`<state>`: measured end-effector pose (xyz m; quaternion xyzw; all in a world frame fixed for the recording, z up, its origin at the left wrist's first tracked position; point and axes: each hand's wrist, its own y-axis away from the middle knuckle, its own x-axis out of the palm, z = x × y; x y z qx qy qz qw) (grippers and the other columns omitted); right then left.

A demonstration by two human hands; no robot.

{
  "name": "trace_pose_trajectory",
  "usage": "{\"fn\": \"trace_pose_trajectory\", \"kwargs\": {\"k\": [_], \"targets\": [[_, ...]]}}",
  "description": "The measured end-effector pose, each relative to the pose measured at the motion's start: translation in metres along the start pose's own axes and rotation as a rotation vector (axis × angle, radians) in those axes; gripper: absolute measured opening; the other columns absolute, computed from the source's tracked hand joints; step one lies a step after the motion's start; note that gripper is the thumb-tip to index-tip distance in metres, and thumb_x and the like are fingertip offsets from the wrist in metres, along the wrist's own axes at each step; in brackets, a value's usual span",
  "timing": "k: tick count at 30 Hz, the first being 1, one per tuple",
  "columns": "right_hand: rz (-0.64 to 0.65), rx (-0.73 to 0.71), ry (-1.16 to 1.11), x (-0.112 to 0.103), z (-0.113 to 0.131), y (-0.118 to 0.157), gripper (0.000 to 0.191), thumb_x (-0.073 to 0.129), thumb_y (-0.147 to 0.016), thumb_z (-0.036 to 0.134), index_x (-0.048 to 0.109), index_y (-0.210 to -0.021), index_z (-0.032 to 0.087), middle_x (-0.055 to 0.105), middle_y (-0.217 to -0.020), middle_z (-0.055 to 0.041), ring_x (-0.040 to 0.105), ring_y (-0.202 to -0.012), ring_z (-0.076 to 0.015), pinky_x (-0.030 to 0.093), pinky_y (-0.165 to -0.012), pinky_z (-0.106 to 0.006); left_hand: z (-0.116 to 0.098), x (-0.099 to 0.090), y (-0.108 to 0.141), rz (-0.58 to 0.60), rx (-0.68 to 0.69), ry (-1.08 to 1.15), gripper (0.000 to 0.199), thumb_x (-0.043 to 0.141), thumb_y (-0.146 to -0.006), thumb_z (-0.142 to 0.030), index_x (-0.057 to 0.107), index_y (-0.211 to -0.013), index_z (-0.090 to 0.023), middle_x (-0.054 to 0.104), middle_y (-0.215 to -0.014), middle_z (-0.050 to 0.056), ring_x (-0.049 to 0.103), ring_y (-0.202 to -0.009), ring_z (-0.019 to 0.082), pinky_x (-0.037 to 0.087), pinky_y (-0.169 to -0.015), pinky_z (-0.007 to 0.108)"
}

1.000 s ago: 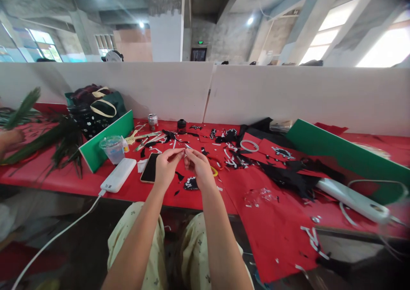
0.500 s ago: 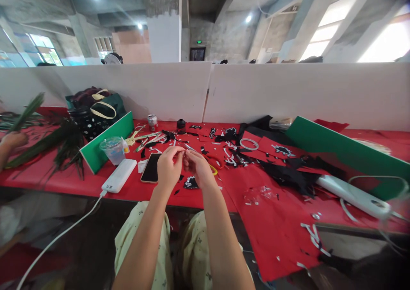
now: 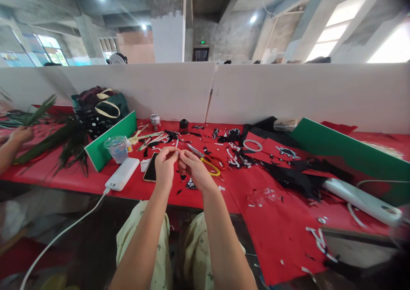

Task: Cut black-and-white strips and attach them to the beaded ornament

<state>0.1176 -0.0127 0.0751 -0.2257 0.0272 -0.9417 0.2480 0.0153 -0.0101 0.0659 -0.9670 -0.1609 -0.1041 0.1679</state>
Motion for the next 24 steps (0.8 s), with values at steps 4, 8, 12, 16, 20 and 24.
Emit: {"fn": "trace_pose_trajectory", "kwargs": {"k": [4, 8, 12, 16, 20, 24], "targets": [[0.009, -0.002, 0.008, -0.001, -0.004, -0.002, 0.035, 0.065, -0.071, 0.048, 0.043, -0.072, 0.021, 0.038, -0.055, 0.0084, 0.036, -0.05, -0.0069, 0.03, -0.051, -0.021, 0.0, 0.001, 0.001, 0.09, -0.251, 0.217, 0.016, 0.067, -0.065, -0.029, 0.057, -0.069, -0.017, 0.05, -0.046, -0.005, 0.042, -0.035, 0.009, 0.031, -0.038, 0.021], [0.028, -0.022, 0.051, -0.003, -0.01, -0.004, 0.033, 0.063, -0.073, 0.048, 0.044, -0.072, 0.02, 0.04, -0.055, 0.0082, 0.036, -0.05, -0.0068, 0.03, -0.051, -0.021, 0.002, -0.003, -0.001, 0.142, -0.389, 0.346, 0.017, 0.069, -0.063, -0.026, 0.056, -0.068, -0.016, 0.048, -0.044, -0.005, 0.042, -0.033, 0.009, 0.03, -0.035, 0.021], [0.006, -0.033, 0.122, -0.007, -0.018, -0.006, 0.034, 0.063, -0.072, 0.049, 0.045, -0.072, 0.02, 0.041, -0.055, 0.0085, 0.036, -0.05, -0.0067, 0.029, -0.05, -0.021, 0.008, -0.003, -0.001, 0.096, -0.509, 0.427, 0.013, 0.066, -0.067, -0.018, 0.053, -0.065, -0.015, 0.048, -0.048, -0.004, 0.043, -0.036, 0.007, 0.031, -0.037, 0.019], [-0.06, -0.049, 0.165, -0.01, -0.023, -0.008, 0.036, 0.064, -0.07, 0.051, 0.046, -0.07, 0.02, 0.045, -0.054, 0.0081, 0.04, -0.049, -0.0069, 0.032, -0.051, -0.021, 0.014, -0.002, -0.002, 0.112, -0.572, 0.474, 0.016, 0.066, -0.072, -0.019, 0.052, -0.065, -0.015, 0.044, -0.045, -0.006, 0.041, -0.036, 0.006, 0.03, -0.038, 0.018], [-0.155, 0.015, 0.16, -0.013, -0.022, -0.008, 0.037, 0.068, -0.065, 0.051, 0.053, -0.072, 0.018, 0.054, -0.057, 0.0051, 0.048, -0.049, -0.0079, 0.04, -0.053, -0.022, 0.019, -0.004, -0.006, 0.086, -0.537, 0.545, 0.015, 0.069, -0.071, -0.021, 0.055, -0.071, -0.016, 0.048, -0.048, -0.006, 0.044, -0.038, 0.007, 0.031, -0.037, 0.019], [-0.248, 0.006, 0.176, -0.015, -0.019, -0.007, 0.041, 0.066, -0.066, 0.054, 0.058, -0.08, 0.017, 0.059, -0.059, 0.0024, 0.052, -0.049, -0.0092, 0.044, -0.053, -0.023, 0.023, -0.005, -0.007, -0.057, -0.494, 0.589, 0.015, 0.072, -0.066, -0.015, 0.062, -0.077, -0.014, 0.063, -0.066, 0.0, 0.058, -0.055, 0.009, 0.044, -0.05, 0.019]]}}
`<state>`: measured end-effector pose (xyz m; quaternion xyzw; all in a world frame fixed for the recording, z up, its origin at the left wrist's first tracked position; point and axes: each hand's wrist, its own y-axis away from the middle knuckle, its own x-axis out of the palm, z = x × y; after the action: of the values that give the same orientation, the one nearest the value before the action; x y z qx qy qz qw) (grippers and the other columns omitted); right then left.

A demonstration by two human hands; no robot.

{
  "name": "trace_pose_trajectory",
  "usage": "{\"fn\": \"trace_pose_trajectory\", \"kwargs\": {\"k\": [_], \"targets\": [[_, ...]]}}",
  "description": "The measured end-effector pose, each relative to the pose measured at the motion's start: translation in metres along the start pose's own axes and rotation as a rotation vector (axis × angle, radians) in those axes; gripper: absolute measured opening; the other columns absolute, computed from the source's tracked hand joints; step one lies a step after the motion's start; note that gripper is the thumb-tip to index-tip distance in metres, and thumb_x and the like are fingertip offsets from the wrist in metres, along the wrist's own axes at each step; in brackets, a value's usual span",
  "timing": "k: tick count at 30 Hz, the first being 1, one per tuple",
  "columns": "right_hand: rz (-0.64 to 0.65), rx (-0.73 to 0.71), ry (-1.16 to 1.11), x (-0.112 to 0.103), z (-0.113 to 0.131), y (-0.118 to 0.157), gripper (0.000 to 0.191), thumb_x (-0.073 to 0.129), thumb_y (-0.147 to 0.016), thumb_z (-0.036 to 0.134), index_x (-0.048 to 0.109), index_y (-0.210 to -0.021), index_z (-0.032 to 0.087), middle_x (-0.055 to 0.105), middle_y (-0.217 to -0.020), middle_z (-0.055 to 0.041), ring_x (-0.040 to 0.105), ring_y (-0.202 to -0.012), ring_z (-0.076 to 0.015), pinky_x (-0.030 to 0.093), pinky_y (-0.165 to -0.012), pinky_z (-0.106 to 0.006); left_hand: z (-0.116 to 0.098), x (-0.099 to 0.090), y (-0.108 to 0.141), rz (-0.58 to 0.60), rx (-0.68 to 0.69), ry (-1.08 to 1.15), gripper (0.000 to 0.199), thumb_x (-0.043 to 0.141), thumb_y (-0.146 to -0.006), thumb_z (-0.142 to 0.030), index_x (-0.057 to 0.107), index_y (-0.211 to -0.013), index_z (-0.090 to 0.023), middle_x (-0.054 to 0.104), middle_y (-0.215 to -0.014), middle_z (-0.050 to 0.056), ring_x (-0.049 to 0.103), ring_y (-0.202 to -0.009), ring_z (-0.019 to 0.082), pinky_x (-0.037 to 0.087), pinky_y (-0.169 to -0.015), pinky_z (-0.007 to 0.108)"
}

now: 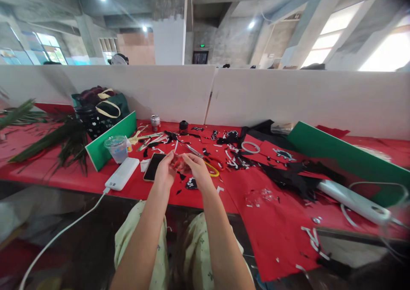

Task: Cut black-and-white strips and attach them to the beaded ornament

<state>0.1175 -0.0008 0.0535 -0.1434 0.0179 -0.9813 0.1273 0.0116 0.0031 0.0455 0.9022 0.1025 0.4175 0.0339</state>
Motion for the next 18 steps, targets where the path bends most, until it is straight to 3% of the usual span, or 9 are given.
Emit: {"fn": "trace_pose_trajectory", "kwargs": {"k": [6, 11, 15, 18], "targets": [[-0.125, -0.184, 0.03, 0.002, -0.006, -0.004, 0.05, 0.078, -0.055, 0.036, 0.049, -0.094, 0.022, 0.058, -0.071, 0.0054, 0.058, -0.064, -0.0123, 0.049, -0.058, -0.024, 0.011, 0.006, 0.004, -0.074, 0.155, -0.132, 0.024, 0.079, -0.053, -0.02, 0.065, -0.071, -0.013, 0.063, -0.064, 0.0, 0.058, -0.058, 0.01, 0.046, -0.057, 0.021], [-0.214, -0.287, 0.155, -0.002, -0.008, -0.005, 0.046, 0.071, -0.064, 0.033, 0.051, -0.104, 0.023, 0.058, -0.079, 0.0033, 0.058, -0.065, -0.0123, 0.05, -0.061, -0.026, 0.012, 0.01, 0.009, -0.081, 0.282, -0.32, 0.026, 0.077, -0.054, -0.031, 0.066, -0.07, -0.014, 0.063, -0.064, 0.0, 0.056, -0.06, 0.011, 0.044, -0.059, 0.023], [-0.191, -0.319, 0.249, -0.007, -0.006, -0.006, 0.023, 0.06, -0.073, 0.037, 0.062, -0.085, 0.018, 0.063, -0.078, -0.0024, 0.059, -0.068, -0.0152, 0.05, -0.065, -0.029, 0.01, 0.011, 0.011, -0.05, 0.384, -0.488, 0.021, 0.073, -0.059, -0.031, 0.066, -0.071, -0.014, 0.064, -0.068, 0.001, 0.057, -0.065, 0.013, 0.044, -0.063, 0.024], [-0.229, -0.303, 0.295, -0.012, -0.007, -0.008, 0.022, 0.058, -0.073, 0.038, 0.062, -0.077, 0.017, 0.062, -0.069, -0.0023, 0.058, -0.061, -0.0153, 0.049, -0.063, -0.03, 0.005, 0.009, 0.011, -0.06, 0.328, -0.447, 0.02, 0.072, -0.059, -0.029, 0.067, -0.071, -0.015, 0.064, -0.068, 0.002, 0.058, -0.066, 0.014, 0.044, -0.061, 0.024]]}}
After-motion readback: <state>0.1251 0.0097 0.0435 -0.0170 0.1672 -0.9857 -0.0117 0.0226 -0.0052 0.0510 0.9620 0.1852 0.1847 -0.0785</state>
